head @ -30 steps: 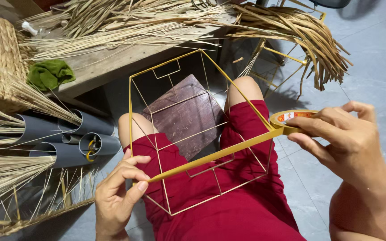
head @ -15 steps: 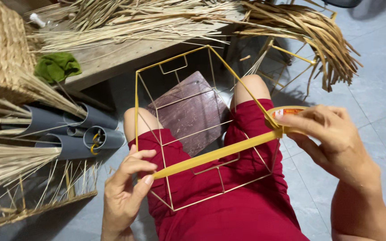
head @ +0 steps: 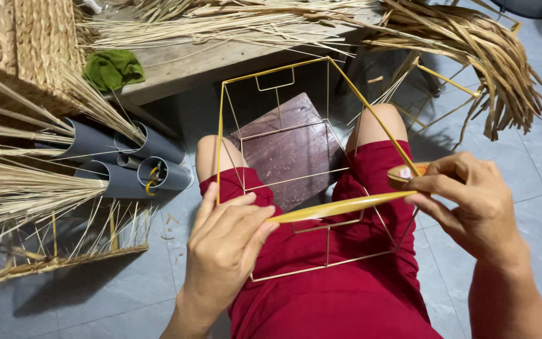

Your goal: The person sits on the floor with a rectangular bamboo frame across their lap and wraps yellow tape around its edges, pressing the tape down along the frame members. They use scissors to cut the tape and continue wrapping and securing other edges of the frame.

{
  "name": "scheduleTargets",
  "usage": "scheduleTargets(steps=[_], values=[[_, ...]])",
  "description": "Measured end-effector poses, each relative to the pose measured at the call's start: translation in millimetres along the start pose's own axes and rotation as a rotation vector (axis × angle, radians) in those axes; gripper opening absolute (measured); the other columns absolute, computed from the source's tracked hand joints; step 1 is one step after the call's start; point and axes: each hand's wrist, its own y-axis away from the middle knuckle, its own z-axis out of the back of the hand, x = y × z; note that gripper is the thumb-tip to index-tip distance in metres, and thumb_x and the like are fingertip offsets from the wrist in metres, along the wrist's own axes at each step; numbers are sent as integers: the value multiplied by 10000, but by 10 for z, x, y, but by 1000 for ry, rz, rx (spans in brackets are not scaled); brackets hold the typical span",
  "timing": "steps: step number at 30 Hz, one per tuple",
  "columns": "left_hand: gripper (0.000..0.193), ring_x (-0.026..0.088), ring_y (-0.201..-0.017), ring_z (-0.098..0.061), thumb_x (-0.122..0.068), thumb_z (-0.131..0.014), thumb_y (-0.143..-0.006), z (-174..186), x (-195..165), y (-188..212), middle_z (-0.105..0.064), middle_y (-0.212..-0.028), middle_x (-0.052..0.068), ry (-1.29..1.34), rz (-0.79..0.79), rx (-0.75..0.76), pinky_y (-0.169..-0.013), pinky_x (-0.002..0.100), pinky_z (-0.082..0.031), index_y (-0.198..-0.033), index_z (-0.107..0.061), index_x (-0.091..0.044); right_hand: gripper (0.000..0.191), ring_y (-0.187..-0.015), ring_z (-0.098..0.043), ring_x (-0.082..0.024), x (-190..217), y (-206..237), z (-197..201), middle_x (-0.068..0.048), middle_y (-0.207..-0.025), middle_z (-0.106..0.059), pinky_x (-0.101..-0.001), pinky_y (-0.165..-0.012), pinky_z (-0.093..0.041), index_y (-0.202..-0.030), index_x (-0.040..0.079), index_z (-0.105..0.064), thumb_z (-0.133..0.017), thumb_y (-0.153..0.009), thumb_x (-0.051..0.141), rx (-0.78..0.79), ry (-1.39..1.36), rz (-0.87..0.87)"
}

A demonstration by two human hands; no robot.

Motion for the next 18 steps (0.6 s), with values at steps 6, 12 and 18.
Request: scheduleTargets(steps=[6, 12, 18], values=[[112, 212, -749, -715, -171, -761, -903, 20, -42, -138, -729, -785, 42, -10, 75, 178, -1090, 500, -493, -975, -773, -87, 263, -711, -571, -172, -80, 4, -144, -54, -881, -627, -303, -587, -418, -1028, 140, -791, -875, -778, 152, -85, -11, 14], [256, 274, -863, -720, -211, -725, -872, 220, -119, -267, -736, -936, 87, 5, -37, 270, -1083, 519, -423, -1072, -714, -51, 242, -720, -592, -177, -103, 91, -230, -52, -925, -638, -303, -639, -432, -1025, 126, -779, -873, -803, 148, -154, -27, 22], [338, 266, -857, -726, -250, -712, -888, 13, -250, -334, -735, -958, 104, -55, -199, 130, -887, 465, -489, -1158, -712, -47, 215, -756, -595, -185, -94, 125, -279, -50, -902, -639, -305, -682, -429, -999, 113, -763, -870, -816, 154, -194, -39, 15]])
